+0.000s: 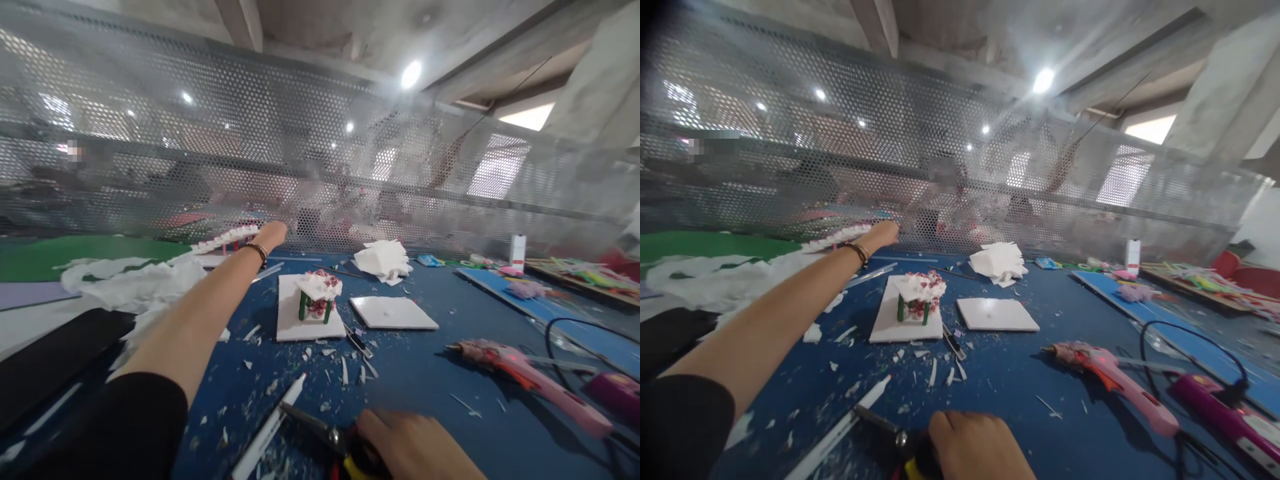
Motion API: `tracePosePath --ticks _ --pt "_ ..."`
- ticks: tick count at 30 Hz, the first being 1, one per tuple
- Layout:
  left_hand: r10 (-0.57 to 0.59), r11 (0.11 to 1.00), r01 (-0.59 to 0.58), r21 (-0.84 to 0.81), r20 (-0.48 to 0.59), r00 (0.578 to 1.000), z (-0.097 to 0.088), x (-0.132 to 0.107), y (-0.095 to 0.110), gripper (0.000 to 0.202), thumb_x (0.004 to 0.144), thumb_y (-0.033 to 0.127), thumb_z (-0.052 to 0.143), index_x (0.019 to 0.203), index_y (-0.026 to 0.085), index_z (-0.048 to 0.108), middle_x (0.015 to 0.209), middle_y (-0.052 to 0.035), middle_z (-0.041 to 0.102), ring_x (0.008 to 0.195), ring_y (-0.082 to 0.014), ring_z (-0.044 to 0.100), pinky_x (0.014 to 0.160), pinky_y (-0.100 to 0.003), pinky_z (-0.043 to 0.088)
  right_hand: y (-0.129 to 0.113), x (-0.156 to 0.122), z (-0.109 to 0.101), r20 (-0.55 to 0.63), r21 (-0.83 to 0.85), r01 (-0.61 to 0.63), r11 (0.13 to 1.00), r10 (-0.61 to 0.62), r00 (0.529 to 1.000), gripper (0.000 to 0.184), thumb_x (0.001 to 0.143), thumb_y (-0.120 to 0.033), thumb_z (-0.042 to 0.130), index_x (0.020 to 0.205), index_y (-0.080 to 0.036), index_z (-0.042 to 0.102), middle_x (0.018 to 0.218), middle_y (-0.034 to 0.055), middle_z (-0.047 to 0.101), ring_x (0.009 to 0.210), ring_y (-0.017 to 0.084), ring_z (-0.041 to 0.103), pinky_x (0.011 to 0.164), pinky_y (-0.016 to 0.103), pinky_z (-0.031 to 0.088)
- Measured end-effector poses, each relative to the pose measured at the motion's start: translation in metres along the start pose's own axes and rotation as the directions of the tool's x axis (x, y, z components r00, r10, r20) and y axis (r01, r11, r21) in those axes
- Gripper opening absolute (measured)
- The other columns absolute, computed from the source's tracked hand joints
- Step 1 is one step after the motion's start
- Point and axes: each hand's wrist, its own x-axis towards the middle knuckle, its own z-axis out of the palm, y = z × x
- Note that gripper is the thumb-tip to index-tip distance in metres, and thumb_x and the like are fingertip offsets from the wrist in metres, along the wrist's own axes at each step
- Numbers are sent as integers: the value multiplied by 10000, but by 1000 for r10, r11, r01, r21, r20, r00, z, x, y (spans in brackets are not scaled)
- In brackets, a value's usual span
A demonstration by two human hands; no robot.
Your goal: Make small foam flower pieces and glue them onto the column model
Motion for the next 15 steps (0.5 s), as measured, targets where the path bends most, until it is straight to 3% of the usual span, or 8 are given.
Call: tracePosePath --ticks 5,7,9,13,15 --pt "241 971 -241 -5 9 971 -26 -27 17 288 802 293 473 1040 131 490 1032 -71 534 882 -175 541 744 -369 458 -2 4 -10 146 60 -85 995 76 986 112 558 -209 576 654 -173 529 628 29 651 482 153 569 374 209 126" --pt "343 939 -343 -23 -14 939 -36 -46 21 229 786 282 488 865 86 576 875 -82 597 802 -176 563 713 -329 442 -2 2 -16 155 53 -136 989 126 980 114 565 -208 559 675 -179 551 658 38 656 537 179 583 400 216 141" --pt "449 891 -451 -55 -41 893 -45 -69 22 195 755 252 512 724 87 610 753 -81 621 749 -173 569 673 -273 415 2 0 -22 131 34 -190 981 184 974 100 604 -214 519 689 -188 566 674 44 655 565 191 583 425 227 155" --pt "591 778 -609 -153 -151 793 -53 -121 18 175 751 247 514 851 123 584 842 -54 616 760 -112 538 679 -204 391 19 -4 -33 110 -42 -254 966 257 960 152 693 -216 447 754 -183 582 724 69 654 621 214 588 457 242 186" --pt "645 607 -708 -361 -297 705 -51 -149 18 165 750 256 515 825 121 573 828 -52 606 724 -100 531 662 -205 403 29 -3 -39 149 -119 -258 959 274 950 164 714 -238 443 737 -166 589 719 90 651 631 231 589 459 248 195"
